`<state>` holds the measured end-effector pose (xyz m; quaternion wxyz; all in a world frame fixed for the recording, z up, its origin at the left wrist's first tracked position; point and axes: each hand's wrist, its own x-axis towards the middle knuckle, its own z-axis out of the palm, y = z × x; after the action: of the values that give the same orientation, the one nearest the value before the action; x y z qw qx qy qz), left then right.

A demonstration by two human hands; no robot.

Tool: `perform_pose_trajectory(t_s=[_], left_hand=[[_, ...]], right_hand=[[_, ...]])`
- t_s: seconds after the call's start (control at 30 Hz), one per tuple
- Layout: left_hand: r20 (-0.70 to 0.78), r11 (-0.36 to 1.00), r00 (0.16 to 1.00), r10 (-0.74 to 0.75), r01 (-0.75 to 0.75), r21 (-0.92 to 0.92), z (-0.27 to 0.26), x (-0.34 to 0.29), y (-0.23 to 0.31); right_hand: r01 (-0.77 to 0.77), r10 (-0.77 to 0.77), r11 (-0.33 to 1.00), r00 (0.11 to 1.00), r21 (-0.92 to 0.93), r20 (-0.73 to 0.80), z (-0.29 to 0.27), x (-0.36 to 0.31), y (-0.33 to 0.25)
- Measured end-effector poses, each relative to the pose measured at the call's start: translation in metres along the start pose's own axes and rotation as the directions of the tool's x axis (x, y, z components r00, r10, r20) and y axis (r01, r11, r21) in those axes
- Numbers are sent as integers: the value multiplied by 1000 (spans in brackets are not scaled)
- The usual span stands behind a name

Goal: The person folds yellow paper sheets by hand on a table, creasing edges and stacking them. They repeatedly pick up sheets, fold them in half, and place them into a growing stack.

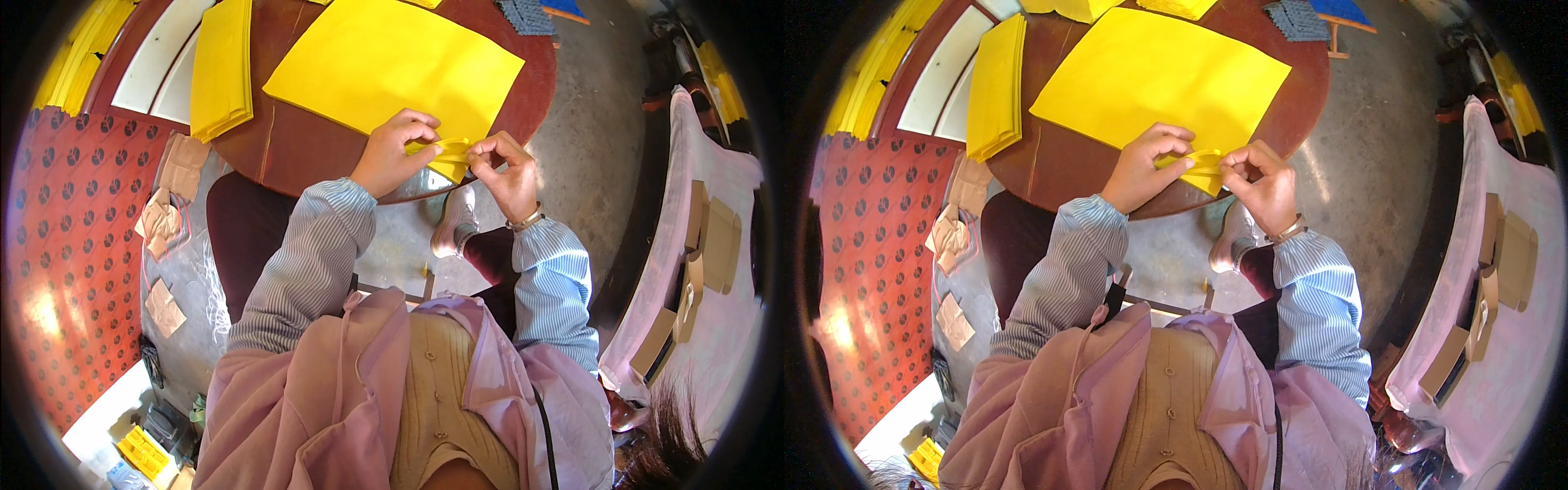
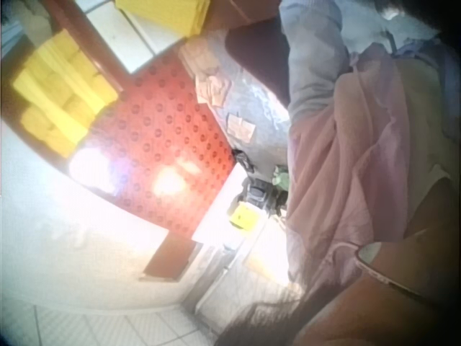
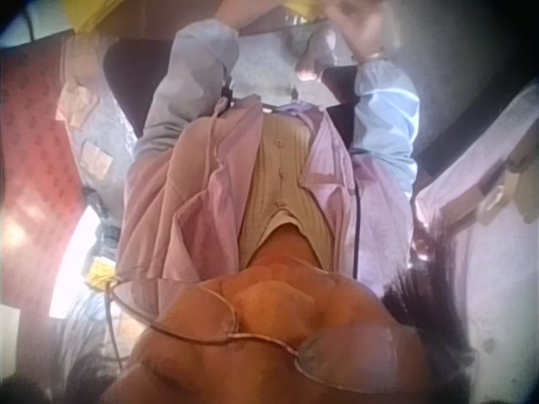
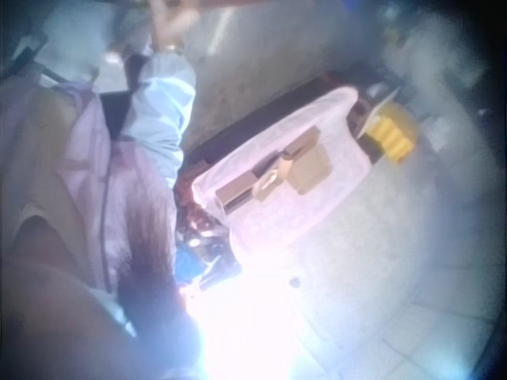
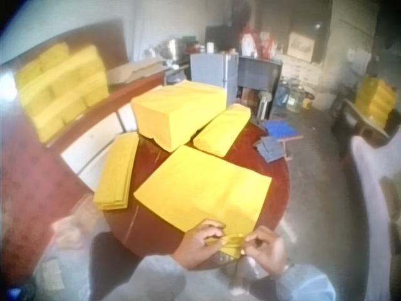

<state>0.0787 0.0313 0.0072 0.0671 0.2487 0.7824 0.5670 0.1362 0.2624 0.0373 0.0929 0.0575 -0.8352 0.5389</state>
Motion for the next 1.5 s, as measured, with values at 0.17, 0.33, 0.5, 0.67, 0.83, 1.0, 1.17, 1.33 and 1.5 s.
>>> perform_pose_trajectory(t_s=[0.17,0.33,0.5,0.67,0.83,1.0,1.17,1.33,1.5], left_hand=[[-8,999,999,38,-38,21,1,-2,3],[-143,998,990,20,-11,63,13,-2,5],[-172,999,984,-42,47,21,14,-2,10],[-202,1000,979,-1,4,15,19,-4,0],[-311,999,949,40,-31,36,52,-3,-2],[-328,1000,945,2,9,30,84,-5,23],[-153,986,988,16,10,169,71,-3,41],[-69,917,990,120,-84,389,71,4,55],[82,858,986,144,-165,486,59,14,64]], right_hand=[[-14,14,1000,1000,8,-4,4,13,-2],[12,-11,999,1000,-43,5,4,21,-2],[178,-179,979,984,-103,-7,-9,23,0],[324,-305,895,946,-306,111,-6,13,8],[381,-379,856,922,-349,76,-3,22,22],[308,-276,905,950,-294,148,-33,18,29],[246,-207,945,961,-218,185,-43,14,33],[272,-227,925,955,-266,189,-42,15,35],[257,-200,931,953,-259,226,-47,15,34]])
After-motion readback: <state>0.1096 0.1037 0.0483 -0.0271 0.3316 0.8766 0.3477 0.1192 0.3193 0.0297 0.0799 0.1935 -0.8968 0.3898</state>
